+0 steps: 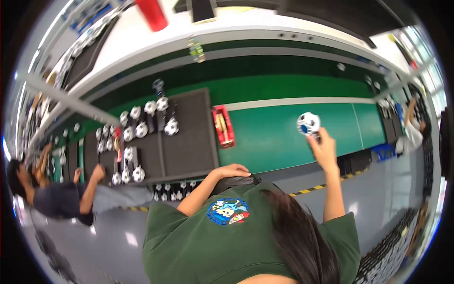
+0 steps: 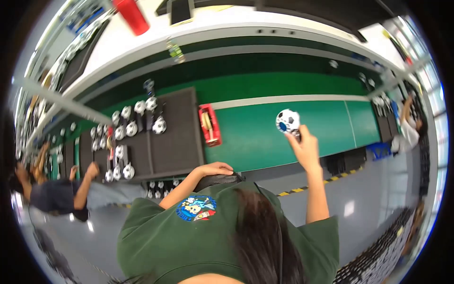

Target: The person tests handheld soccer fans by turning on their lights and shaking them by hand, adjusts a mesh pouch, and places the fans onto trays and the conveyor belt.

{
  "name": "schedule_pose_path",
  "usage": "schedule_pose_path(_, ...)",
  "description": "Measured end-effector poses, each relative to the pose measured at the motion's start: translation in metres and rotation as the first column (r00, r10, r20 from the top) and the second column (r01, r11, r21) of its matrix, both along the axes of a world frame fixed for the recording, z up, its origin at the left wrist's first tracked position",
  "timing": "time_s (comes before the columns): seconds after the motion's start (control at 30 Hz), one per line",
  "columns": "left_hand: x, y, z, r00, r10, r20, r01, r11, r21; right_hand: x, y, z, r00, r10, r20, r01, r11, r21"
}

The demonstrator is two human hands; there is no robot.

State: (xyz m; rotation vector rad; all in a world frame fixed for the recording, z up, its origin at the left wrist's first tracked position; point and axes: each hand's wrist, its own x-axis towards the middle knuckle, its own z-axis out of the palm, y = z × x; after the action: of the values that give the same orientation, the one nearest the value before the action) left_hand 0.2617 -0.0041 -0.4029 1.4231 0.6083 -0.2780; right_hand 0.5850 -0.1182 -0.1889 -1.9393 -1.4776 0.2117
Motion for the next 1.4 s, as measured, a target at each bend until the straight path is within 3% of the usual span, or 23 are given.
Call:
schedule_pose_path(0.03,-0.016,-0.005,0.0,0.999,0.05,-0.012,-0.05,0.999,-0.011,-0.003,0.016,-0.056,0.889,-0.077,-0.452,0.017,0.991,-0.136)
schedule_pose_path(0.07,-0.029,-0.008,0.002,0.994,0.106,-0.017,-0.107,0.994,-0.028,-0.006,0.031,-0.11,0.592,-0.211,-0.778,-0.029,0.959,-0.283)
schedule_pose_path(0.1,-0.038,-0.013,0.004,0.986,0.166,-0.014,-0.167,0.985,-0.045,-0.004,0.039,-0.167,0.452,-0.315,-0.835,-0.044,0.927,-0.373)
schedule_pose_path(0.17,-0.054,-0.015,0.009,0.954,0.301,0.0,-0.3,0.952,-0.065,-0.007,0.061,-0.253,0.358,-0.451,-0.818,-0.081,0.858,-0.508)
schedule_pose_path(0.23,-0.08,-0.019,0.007,0.885,0.466,0.0,-0.464,0.883,-0.075,-0.027,0.099,-0.263,0.169,-0.62,-0.766,-0.049,0.771,-0.635)
schedule_pose_path(0.27,-0.094,-0.027,0.003,0.829,0.559,-0.01,-0.557,0.825,-0.094,-0.025,0.124,-0.275,0.202,-0.607,-0.769,-0.093,0.769,-0.632)
schedule_pose_path(0.37,-0.134,-0.045,-0.006,0.691,0.721,-0.047,-0.72,0.68,-0.138,0.015,0.216,-0.292,-0.011,-0.221,-0.975,-0.291,0.934,-0.209)
schedule_pose_path(0.47,-0.168,-0.051,-0.012,0.609,0.784,-0.12,-0.792,0.594,-0.139,0.017,0.282,-0.225,-0.045,-0.026,-0.999,-0.085,0.996,-0.022)
schedule_pose_path(0.5,-0.174,-0.053,-0.012,0.589,0.796,-0.143,-0.808,0.573,-0.137,0.024,0.296,-0.229,-0.098,-0.029,-0.995,-0.013,1.0,-0.028)
schedule_pose_path(0.57,-0.185,-0.056,-0.004,0.618,0.779,-0.103,-0.785,0.605,-0.133,0.015,0.296,-0.227,0.132,-0.326,-0.936,0.14,0.941,-0.308)
schedule_pose_path(0.6,-0.19,-0.055,0.004,0.645,0.762,-0.055,-0.762,0.636,-0.12,0.007,0.29,-0.237,0.133,-0.324,-0.937,0.138,0.942,-0.307)
schedule_pose_path(0.67,-0.199,-0.049,0.017,0.684,0.728,0.05,-0.723,0.685,-0.087,-0.006,0.273,-0.271,0.281,-0.306,-0.91,-0.072,0.938,-0.338)
schedule_pose_path(0.7,-0.201,-0.045,0.021,0.671,0.739,0.059,-0.734,0.673,-0.089,-0.009,0.284,-0.272,0.293,-0.298,-0.909,-0.085,0.939,-0.335)
schedule_pose_path(0.9,-0.217,-0.04,0.029,0.802,0.589,0.097,-0.588,0.807,-0.041,-0.104,0.157,-0.318,0.114,-0.411,-0.905,0.006,0.911,-0.413)
schedule_pose_path(1.0,-0.231,-0.03,0.035,0.883,0.461,0.092,-0.461,0.887,-0.019,-0.133,0.101,-0.293,0.287,-0.35,-0.892,-0.118,0.911,-0.395)
schedule_pose_path(1.03,-0.236,-0.026,0.038,0.887,0.454,0.089,-0.453,0.891,-0.027,-0.142,0.093,-0.283,0.285,-0.36,-0.888,-0.11,0.908,-0.403)
schedule_pose_path(1.17,-0.247,-0.02,0.038,0.897,0.419,0.143,-0.429,0.902,0.052,-0.155,0.057,-0.25,0.481,-0.292,-0.827,-0.296,0.834,-0.466)
schedule_pose_path(1.23,-0.258,-0.022,0.026,0.911,0.399,0.11,-0.413,0.891,0.191,-0.155,0.062,-0.256,0.541,-0.215,-0.813,-0.245,0.884,-0.397)
schedule_pose_path(1.27,-0.265,-0.023,0.028,0.912,0.397,0.106,-0.41,0.897,0.163,-0.165,0.073,-0.242,0.559,-0.22,-0.799,-0.194,0.903,-0.384)
schedule_pose_path(1.33,-0.282,-0.027,0.036,0.918,0.395,0.041,-0.391,0.88,0.271,-0.181,0.1,-0.22,0.573,-0.176,-0.8,-0.173,0.928,-0.329)
schedule_pose_path(1.4,-0.299,-0.032,0.062,0.9,0.435,0.035,-0.432,0.874,0.221,-0.205,0.134,-0.197,0.612,-0.103,-0.784,-0.18,0.947,-0.265)
